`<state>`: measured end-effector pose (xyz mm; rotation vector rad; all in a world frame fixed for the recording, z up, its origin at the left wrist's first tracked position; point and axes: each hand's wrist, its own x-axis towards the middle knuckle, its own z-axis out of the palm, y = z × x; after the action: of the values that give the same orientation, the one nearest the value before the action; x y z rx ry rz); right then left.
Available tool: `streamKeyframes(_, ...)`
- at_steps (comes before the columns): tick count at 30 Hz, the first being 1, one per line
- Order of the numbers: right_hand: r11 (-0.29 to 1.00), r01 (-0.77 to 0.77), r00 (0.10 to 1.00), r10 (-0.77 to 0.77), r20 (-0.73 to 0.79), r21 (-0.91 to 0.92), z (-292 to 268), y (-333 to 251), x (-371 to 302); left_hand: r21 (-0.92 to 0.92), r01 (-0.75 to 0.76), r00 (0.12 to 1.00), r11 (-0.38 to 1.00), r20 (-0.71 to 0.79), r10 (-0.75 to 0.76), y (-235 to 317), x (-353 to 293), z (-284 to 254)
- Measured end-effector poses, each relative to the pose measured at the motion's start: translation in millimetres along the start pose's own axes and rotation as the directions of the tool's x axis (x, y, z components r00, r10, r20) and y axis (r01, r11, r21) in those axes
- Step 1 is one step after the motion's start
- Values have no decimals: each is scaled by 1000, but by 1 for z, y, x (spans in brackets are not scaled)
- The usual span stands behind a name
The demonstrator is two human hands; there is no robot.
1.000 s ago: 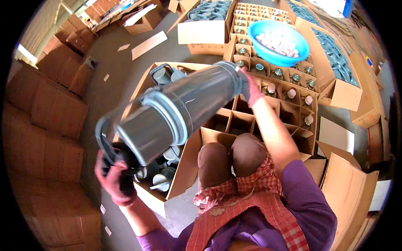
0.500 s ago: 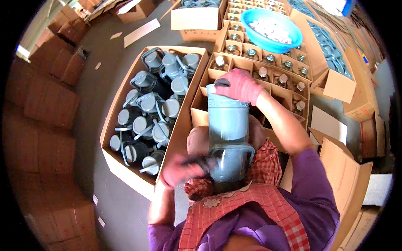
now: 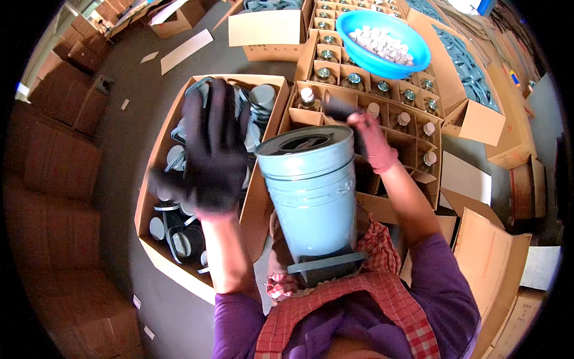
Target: The person assembles thermoses by inserting glass liners and plastic interior components into blue shells, screws on caps, and places the finished items into cardboard boxes.
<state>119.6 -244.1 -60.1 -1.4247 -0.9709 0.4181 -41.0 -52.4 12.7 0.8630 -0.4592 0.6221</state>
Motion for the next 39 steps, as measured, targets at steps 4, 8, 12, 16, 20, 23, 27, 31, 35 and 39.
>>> streamKeyframes(4,762,589,808,-561,182,-267,34,-65,26,333,271,962,903,-124,-243,-25,3,-26)
streamKeyframes(8,920,222,973,-232,7,-323,18,33,18,869,51,885,492,189,-426,1,6,-2)
streamKeyframes(12,914,-33,923,-127,-362,-404,1,14,2,959,-34,842,280,179,-508,-5,37,9)
streamKeyframes(16,665,-561,771,203,-604,-493,-91,48,-59,993,114,919,-9,-109,-380,-20,43,33)
streamKeyframes(20,-62,-770,547,449,-707,-635,-165,109,-141,917,47,882,-395,-224,-414,-22,78,24)
streamKeyframes(23,178,-818,558,474,-681,-546,-188,133,-161,953,-96,809,-287,-93,-580,-16,70,37)
streamKeyframes(27,158,-754,630,446,-635,-637,-214,160,-199,981,-114,665,-159,-44,-745,-13,80,32)
streamKeyframes(31,116,-738,638,440,-632,-665,-193,146,-177,917,-75,861,-391,-139,-490,9,69,29)
streamKeyframes(35,264,-621,776,340,-532,-738,-212,93,-162,799,453,891,395,-395,-222,-23,65,-59)
streamKeyframes(39,295,-310,942,-31,-333,-904,-179,-31,-96,-223,456,615,861,-621,-487,-76,38,-72)
